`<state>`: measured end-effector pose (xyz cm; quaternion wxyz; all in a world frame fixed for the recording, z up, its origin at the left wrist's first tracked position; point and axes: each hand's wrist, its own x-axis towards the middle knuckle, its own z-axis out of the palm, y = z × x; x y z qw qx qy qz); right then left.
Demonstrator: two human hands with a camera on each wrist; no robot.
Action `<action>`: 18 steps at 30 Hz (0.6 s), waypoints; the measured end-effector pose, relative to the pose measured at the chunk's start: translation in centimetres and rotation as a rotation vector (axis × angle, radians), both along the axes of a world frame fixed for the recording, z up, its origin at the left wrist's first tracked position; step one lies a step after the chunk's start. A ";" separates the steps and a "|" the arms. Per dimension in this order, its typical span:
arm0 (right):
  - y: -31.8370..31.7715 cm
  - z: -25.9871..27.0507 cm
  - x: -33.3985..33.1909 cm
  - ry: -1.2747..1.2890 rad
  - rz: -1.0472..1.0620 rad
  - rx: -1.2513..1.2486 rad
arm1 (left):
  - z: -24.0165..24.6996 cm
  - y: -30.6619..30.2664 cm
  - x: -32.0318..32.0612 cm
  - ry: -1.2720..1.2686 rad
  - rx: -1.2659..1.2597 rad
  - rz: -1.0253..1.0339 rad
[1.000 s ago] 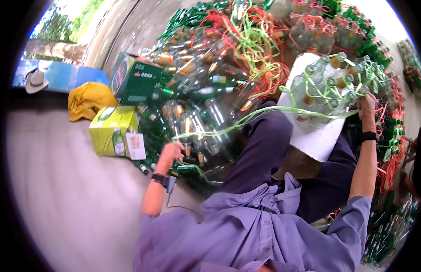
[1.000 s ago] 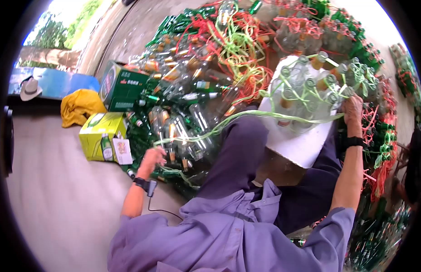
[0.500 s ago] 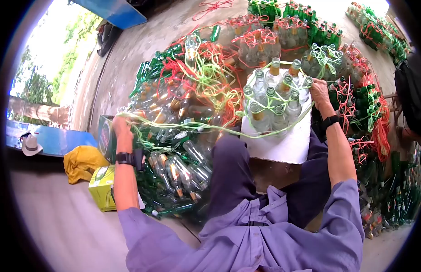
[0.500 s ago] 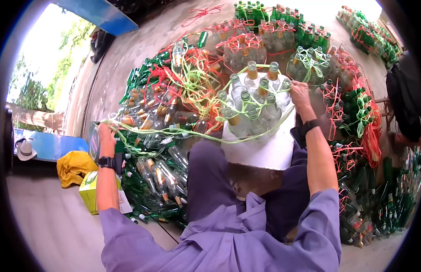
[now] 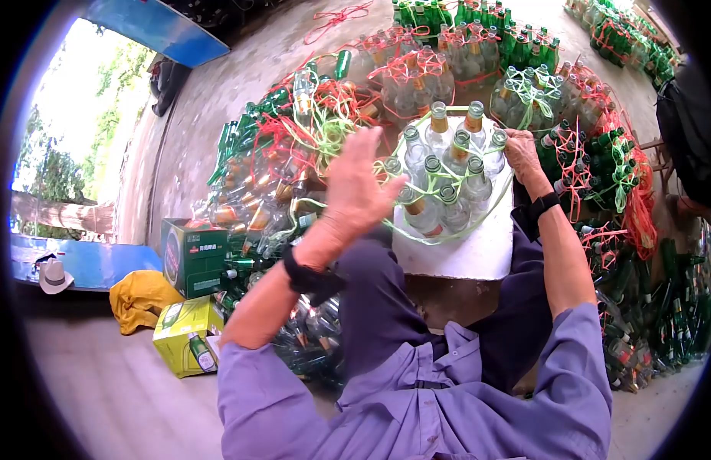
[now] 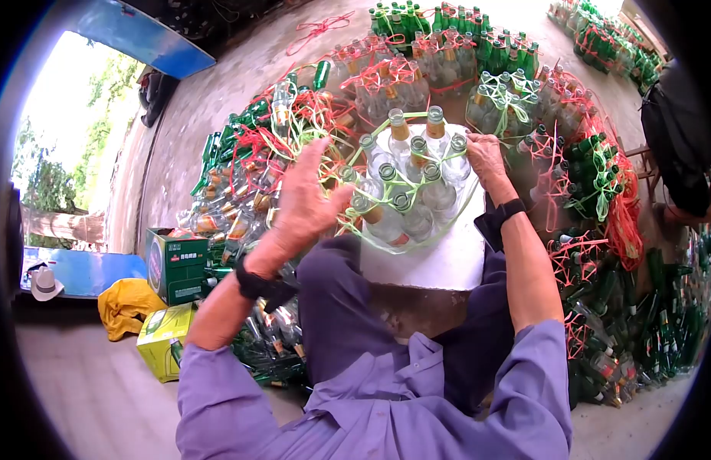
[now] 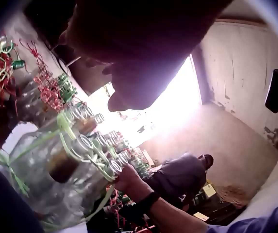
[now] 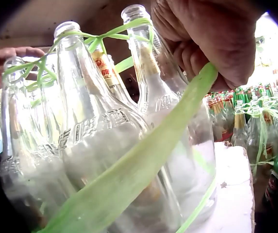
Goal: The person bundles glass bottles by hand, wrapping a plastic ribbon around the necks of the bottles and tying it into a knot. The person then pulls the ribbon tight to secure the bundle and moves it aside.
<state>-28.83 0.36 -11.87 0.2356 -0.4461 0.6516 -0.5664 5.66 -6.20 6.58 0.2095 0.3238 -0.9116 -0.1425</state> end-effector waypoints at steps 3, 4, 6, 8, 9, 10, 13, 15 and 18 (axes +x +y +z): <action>0.1 -0.4 -0.5 0.183 -0.012 0.069 | -3.6 3.3 -2.5 0.064 0.007 0.044; -0.1 -1.2 -1.1 0.618 0.018 0.032 | -4.5 3.7 -2.6 0.065 0.011 0.042; -0.5 -1.5 -1.3 0.619 0.021 -0.008 | -6.2 4.1 -2.5 0.074 0.077 0.085; 0.1 -0.7 -0.7 0.566 0.038 0.009 | -7.6 3.6 -2.4 0.170 0.201 0.134; 0.1 0.4 -0.4 0.560 0.037 0.011 | -8.0 3.5 -2.5 0.274 0.327 0.184; 0.3 0.9 -0.3 0.804 -0.010 -0.036 | -8.3 3.5 -2.7 0.285 0.379 0.226; 0.6 0.2 -0.7 1.104 -0.026 -0.006 | -9.1 3.4 -2.9 0.286 0.373 0.262; 1.0 -0.3 -0.4 1.114 -0.083 -0.011 | -8.8 2.6 -2.6 0.276 0.390 0.253; 2.9 0.0 0.6 1.082 -0.097 0.029 | -8.6 0.1 -2.3 0.280 0.401 0.120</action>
